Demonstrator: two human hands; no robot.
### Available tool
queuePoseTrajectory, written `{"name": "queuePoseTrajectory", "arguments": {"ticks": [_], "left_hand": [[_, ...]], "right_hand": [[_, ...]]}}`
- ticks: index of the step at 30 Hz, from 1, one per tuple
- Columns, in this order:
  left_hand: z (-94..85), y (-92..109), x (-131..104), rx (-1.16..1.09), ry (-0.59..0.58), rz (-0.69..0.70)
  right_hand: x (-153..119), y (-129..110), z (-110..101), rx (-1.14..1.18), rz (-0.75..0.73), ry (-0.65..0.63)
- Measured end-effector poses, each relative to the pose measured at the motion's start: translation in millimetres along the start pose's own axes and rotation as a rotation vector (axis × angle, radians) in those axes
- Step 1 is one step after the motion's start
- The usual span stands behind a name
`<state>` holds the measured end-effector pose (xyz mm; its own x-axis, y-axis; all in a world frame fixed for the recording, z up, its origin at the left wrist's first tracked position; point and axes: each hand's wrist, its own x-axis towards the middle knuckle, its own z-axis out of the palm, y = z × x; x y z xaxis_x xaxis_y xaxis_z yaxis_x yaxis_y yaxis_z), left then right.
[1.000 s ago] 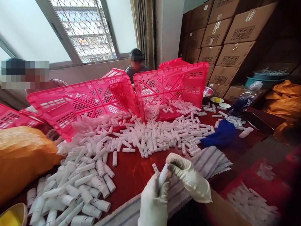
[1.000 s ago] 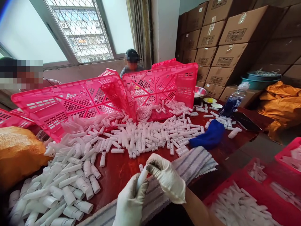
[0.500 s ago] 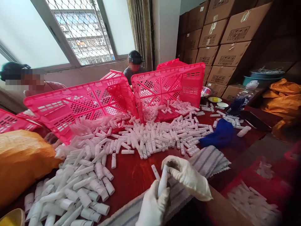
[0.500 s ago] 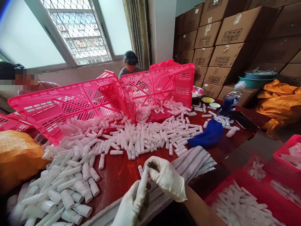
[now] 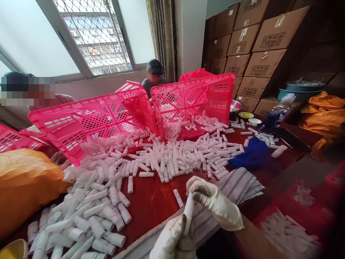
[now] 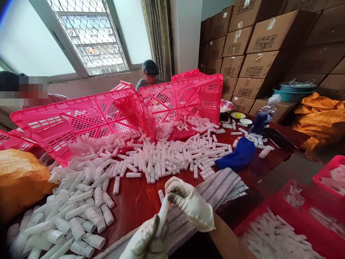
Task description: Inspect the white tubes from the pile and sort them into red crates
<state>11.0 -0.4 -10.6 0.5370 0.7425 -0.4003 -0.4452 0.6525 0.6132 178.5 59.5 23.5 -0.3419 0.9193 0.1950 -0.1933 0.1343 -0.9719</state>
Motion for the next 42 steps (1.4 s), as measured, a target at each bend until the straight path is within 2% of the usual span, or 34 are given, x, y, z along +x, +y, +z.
{"name": "queuePoseTrajectory", "arguments": {"ticks": [2,4,6,8,11,14,19,22,25,28,30,32,33,34,35,36,37,39,40,42], "left_hand": [[1.0,2,-2,-0.092,-0.137,-0.052],[4.0,2,-1,-0.083,-0.159,-0.045],[9.6,0,5,-0.007,-0.035,0.009],[16.8,-5,13,0.14,0.157,0.099],[27.2,-12,21,0.557,0.447,0.302],[32.7,-13,22,0.871,0.585,0.353],[31.3,-8,17,0.957,0.537,0.358],[28.6,-5,17,0.939,0.544,0.385],[29.1,-10,19,0.952,0.555,0.383],[32.5,-25,25,1.019,0.59,0.398],[31.0,-29,28,1.154,0.478,0.412],[21.4,-15,29,1.34,0.329,0.43],[12.9,0,30,1.426,0.337,0.459],[2.1,20,30,1.544,0.457,0.472],[-10.4,42,31,1.699,0.632,0.466],[-23.7,65,33,1.734,0.775,0.465],[-37.0,86,36,1.749,0.867,0.466],[-60.0,117,45,1.774,0.929,0.454],[-68.9,125,49,1.782,0.926,0.45],[-80.8,126,56,1.775,0.906,0.448]], "right_hand": [[-2,-3,3,-0.001,-0.037,-0.018],[-4,-4,6,-0.021,-0.065,-0.02],[-5,-3,8,-0.066,-0.075,-0.003],[-7,0,9,-0.124,-0.062,0.033],[-10,6,8,-0.167,-0.02,0.084],[-12,7,7,-0.212,0.066,0.074],[-11,2,12,-0.389,0.176,0.18],[-12,-2,14,-0.315,0.194,0.186],[-18,-6,12,-0.239,0.195,0.127],[-32,-4,1,-0.266,0.179,0.044],[-44,1,-11,-0.463,0.199,0.174],[-56,8,-25,-0.713,0.231,0.364],[-61,11,-31,-0.808,0.24,0.433],[-65,14,-36,-0.871,0.24,0.468],[-67,17,-39,-0.906,0.237,0.479],[-67,20,-39,-0.931,0.234,0.481],[-65,23,-37,-0.966,0.229,0.484],[-52,31,-25,-1.025,0.214,0.482],[-43,35,-15,-1.049,0.204,0.462],[-19,45,8,-1.132,0.187,0.359]]}}
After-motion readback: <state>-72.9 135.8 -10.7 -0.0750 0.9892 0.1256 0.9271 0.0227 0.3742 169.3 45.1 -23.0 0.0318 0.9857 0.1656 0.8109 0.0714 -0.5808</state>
